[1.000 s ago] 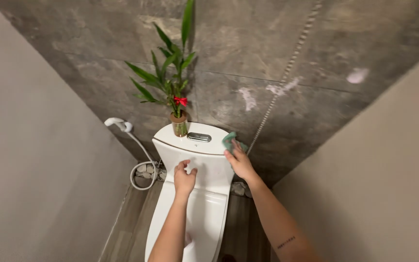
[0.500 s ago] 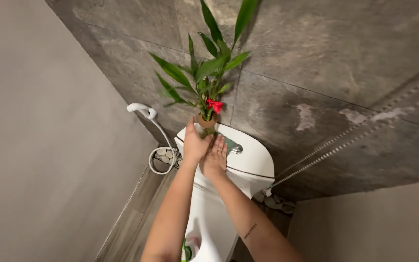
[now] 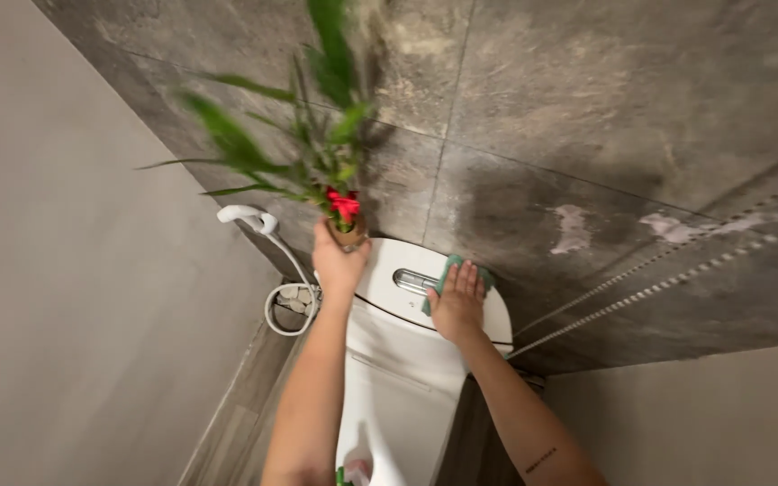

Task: The person sprays cleaner on the toilet tank and wipes the tank, lid, seat, and rim with a cloth. They then rinse the cloth at the sink and wipe the wall behind the toilet.

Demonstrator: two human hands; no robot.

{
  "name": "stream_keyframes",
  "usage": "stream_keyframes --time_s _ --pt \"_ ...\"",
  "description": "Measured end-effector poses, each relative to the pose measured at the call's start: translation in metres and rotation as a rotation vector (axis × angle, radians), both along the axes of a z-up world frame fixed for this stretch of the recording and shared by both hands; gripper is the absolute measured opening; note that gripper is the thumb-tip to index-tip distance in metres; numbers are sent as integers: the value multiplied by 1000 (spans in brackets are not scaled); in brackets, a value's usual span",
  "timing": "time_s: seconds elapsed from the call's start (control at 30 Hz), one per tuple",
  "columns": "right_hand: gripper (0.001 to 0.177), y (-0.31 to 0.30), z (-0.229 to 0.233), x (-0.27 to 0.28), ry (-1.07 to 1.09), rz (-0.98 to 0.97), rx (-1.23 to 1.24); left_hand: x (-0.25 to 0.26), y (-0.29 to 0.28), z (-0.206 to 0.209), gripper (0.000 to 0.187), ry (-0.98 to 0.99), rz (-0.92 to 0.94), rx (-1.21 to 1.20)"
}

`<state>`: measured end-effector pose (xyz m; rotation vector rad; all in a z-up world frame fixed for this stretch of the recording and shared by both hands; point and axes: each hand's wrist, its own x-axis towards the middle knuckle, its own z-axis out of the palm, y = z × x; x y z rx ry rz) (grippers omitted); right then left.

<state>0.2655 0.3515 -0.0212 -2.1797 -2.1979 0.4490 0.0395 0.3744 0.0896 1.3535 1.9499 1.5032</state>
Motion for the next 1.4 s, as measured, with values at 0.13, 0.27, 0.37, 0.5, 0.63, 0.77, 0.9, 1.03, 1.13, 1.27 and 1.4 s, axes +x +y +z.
stream_keyframes --time_s 0.13,0.27,0.37,0.5,0.63,0.77,0.9,1.03,1.13,1.27,1.4 --pt "91 10 10 -42 34 51 -9 -35 -27 27 81 28 53 -22" --pt "94 25 27 -95 -28 143 -7 -56 -48 41 79 50 56 -11" --pt "94 35 47 -149 30 234 39 -66 -59 48 79 75 54 8" --pt "69 37 66 -193 161 442 5 -69 -71 49 87 124 44 16" --pt "68 28 46 -201 207 705 94 -55 -67 47 87 118 24 13" --pt "58 -13 7 -136 -15 891 268 -26 -52 31 84 100 -12 3" --pt "40 -75 -7 -11 393 550 550 2 -31 11 83 31 -41 -94" --pt "65 -97 4 78 76 360 462 17 -19 -2 81 35 -73 -33" --pt "69 -96 1 65 -46 201 417 23 -12 -9 78 9 -72 -107" --pt "74 -80 -18 -22 65 358 511 23 -4 -27 85 17 -114 -33" --pt "57 -63 -32 -110 -28 575 638 -7 0 -43 111 -20 -269 233"
